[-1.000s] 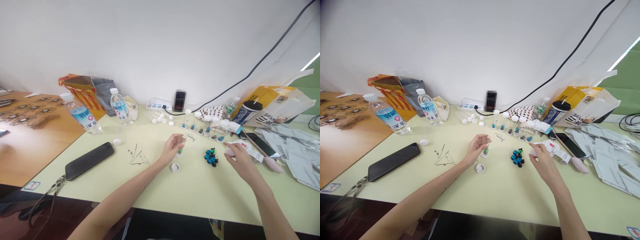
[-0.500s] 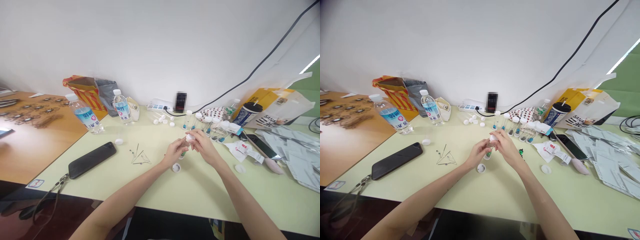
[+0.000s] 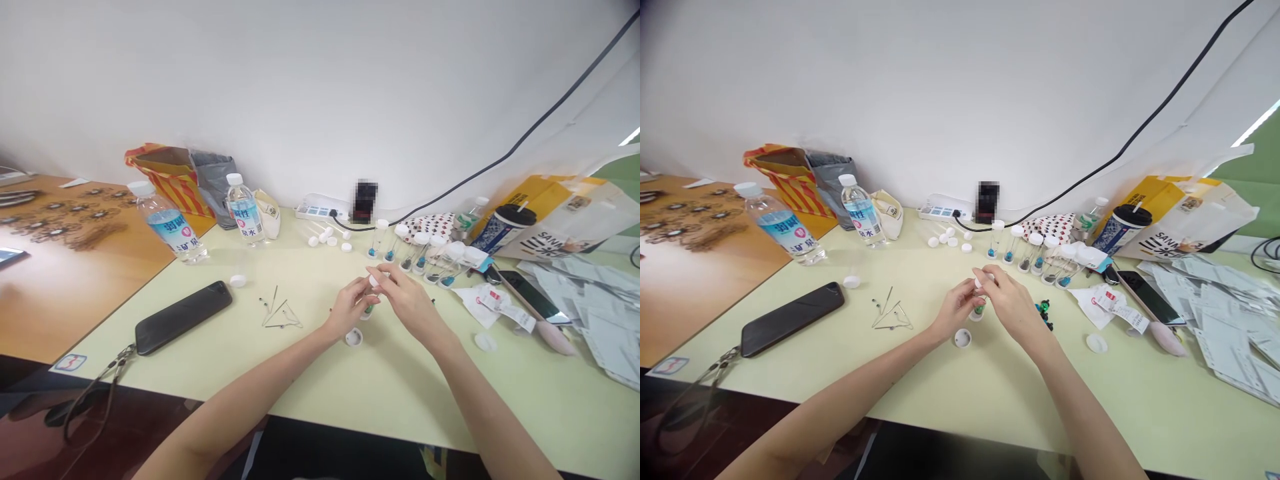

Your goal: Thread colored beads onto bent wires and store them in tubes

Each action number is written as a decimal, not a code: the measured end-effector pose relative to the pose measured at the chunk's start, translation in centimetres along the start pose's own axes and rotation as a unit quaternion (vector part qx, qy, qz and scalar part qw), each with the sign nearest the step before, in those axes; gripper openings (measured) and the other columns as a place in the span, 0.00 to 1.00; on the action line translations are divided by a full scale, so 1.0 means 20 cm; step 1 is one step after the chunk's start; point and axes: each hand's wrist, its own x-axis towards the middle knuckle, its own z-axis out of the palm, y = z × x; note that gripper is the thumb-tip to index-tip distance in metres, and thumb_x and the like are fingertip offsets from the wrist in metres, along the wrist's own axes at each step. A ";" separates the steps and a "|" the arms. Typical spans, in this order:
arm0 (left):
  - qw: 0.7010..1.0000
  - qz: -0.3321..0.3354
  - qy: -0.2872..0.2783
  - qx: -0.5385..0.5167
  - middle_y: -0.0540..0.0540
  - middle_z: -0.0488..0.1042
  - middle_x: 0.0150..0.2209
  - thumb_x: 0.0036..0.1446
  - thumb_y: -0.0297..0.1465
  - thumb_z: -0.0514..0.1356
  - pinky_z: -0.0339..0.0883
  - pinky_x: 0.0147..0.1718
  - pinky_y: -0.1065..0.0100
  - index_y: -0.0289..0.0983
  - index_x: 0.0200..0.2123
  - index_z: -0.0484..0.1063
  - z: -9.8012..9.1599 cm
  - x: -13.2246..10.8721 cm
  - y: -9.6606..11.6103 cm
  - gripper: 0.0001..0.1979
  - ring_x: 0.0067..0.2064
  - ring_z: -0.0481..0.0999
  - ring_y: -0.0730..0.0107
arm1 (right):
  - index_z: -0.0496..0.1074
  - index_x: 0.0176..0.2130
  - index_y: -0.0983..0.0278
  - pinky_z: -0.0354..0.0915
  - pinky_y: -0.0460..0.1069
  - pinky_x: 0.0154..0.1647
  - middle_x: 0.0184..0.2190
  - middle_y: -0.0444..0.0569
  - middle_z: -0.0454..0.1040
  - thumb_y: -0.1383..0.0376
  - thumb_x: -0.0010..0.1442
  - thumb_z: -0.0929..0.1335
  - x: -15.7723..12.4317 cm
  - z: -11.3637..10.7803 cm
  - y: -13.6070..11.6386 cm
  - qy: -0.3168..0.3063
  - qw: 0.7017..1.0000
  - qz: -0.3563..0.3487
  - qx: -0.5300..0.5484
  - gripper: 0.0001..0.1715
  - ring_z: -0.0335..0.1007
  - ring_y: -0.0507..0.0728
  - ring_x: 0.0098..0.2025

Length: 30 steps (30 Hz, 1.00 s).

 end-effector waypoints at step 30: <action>0.958 0.000 0.137 0.252 0.40 0.69 0.53 0.63 0.36 0.50 0.59 0.55 0.61 0.38 0.54 0.65 -0.32 0.18 -0.02 0.18 0.55 0.67 0.62 | 0.63 0.56 0.62 0.64 0.57 0.49 0.48 0.57 0.69 0.58 0.65 0.61 -0.08 0.04 0.21 0.327 0.928 0.165 0.065 0.22 0.69 0.61 0.43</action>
